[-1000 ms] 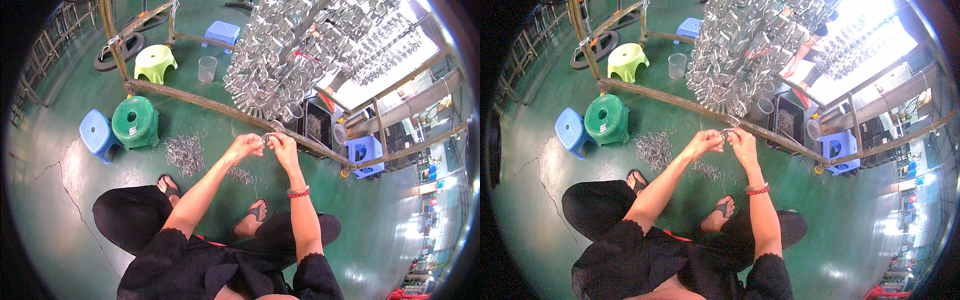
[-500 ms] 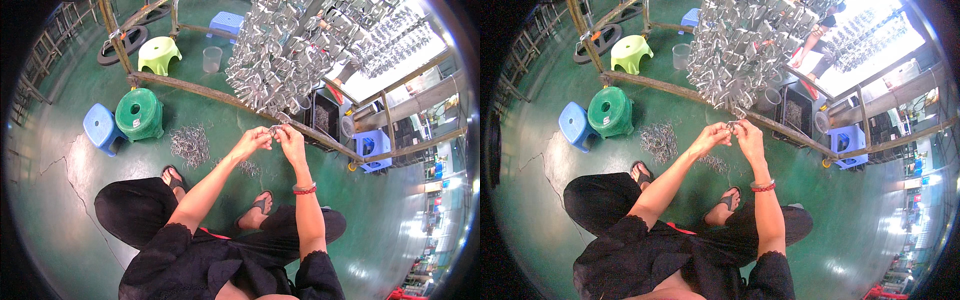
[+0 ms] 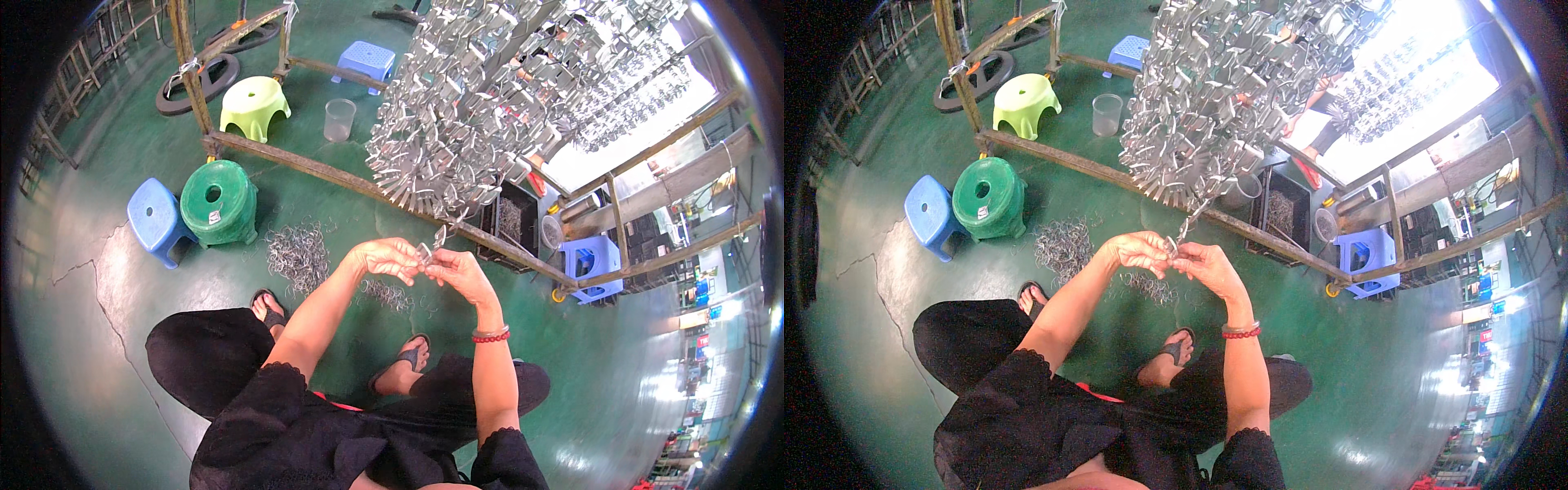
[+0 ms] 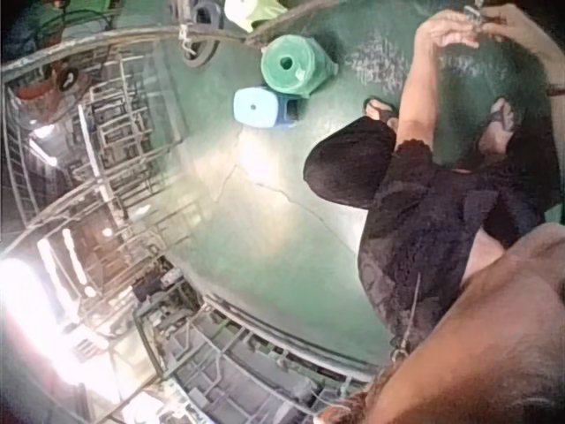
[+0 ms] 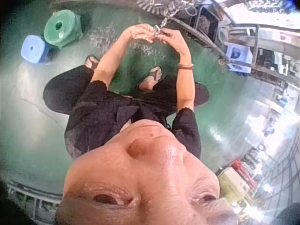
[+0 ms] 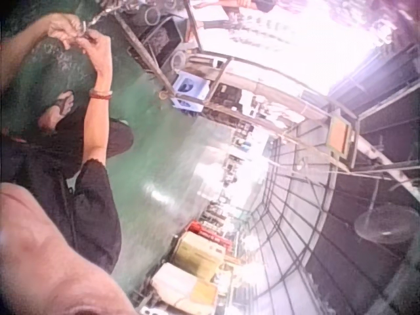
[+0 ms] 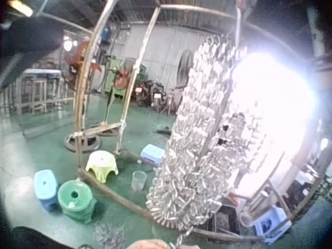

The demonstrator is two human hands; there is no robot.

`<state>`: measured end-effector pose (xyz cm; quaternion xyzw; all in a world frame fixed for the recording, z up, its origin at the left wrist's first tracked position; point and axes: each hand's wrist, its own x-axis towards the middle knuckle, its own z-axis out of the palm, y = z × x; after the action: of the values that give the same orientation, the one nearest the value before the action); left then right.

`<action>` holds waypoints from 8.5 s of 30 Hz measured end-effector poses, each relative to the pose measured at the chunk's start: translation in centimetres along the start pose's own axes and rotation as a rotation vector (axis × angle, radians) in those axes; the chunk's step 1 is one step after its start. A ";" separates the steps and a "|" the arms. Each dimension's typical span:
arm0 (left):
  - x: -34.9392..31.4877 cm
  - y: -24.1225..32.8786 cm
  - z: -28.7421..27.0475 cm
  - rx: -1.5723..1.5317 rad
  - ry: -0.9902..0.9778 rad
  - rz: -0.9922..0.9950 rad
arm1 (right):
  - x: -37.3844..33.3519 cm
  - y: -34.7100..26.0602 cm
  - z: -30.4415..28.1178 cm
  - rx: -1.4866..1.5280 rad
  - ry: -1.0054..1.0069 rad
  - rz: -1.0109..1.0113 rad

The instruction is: The person sits on a small stool and picks up small metal hooks from the floor, then attaches them one by one to a large hanging rack filled with similar hooks. The person repeats this process, gathering hooks from the floor and adding them to the rack.

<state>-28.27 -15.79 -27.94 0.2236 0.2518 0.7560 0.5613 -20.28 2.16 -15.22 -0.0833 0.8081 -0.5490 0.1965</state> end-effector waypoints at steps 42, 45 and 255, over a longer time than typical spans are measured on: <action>2.5 0.1 4.5 -0.363 0.279 -0.025 | 2.5 2.8 3.0 -0.356 0.780 -0.332; 2.4 -2.1 2.4 -0.322 0.266 0.061 | 1.6 1.8 3.7 -0.475 0.814 -0.312; 4.7 3.3 1.4 -0.344 0.604 0.575 | 9.3 0.2 1.7 -0.531 0.908 -0.212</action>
<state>-31.09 -11.85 -24.52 -0.0430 0.2026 0.9434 0.2589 -28.03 -2.52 -18.06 0.0346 0.9100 -0.3234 -0.2569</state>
